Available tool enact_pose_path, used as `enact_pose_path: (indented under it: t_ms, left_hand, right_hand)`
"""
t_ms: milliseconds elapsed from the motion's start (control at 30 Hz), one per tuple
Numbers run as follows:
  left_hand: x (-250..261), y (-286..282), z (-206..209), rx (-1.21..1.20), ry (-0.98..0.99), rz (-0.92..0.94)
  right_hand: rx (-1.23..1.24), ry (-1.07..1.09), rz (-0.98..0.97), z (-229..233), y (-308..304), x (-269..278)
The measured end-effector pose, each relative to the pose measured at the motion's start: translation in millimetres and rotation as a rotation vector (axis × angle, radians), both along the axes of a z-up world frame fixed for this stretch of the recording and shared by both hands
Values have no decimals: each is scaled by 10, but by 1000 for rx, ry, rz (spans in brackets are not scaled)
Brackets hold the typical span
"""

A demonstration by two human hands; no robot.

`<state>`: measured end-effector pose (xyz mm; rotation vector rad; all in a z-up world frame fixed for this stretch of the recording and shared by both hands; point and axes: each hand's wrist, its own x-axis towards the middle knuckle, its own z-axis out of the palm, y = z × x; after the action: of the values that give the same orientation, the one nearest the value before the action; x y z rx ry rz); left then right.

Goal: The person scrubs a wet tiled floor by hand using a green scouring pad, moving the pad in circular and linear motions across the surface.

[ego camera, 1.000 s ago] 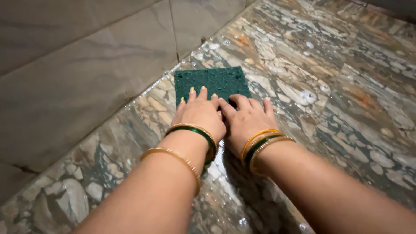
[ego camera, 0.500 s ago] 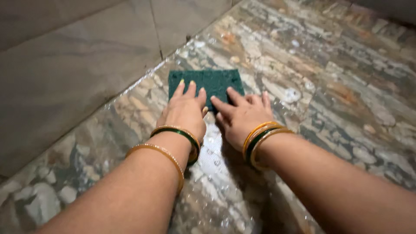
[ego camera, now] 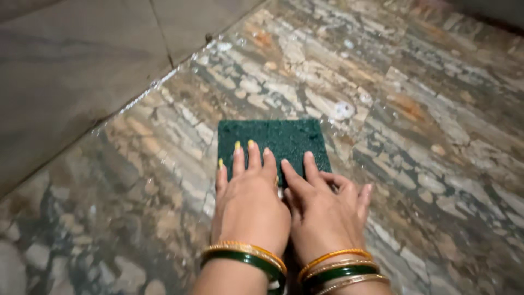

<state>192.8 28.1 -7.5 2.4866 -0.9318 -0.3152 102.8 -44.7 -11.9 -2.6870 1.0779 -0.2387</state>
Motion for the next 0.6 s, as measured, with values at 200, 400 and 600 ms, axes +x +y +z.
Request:
enact_pose_path:
  t_ms: [200,400,600]
  left_hand:
    - [455,-676,-30,21,-43,-29]
    - [311,-713,16,-70,-2,1]
    - [-338,-363,49,-200,1,-25]
  right_hand:
    - [-21,26,-89,-129,-660,545]
    - [-119,217,10,99,-750,423]
    - [-116,259,18,228,-414,-172]
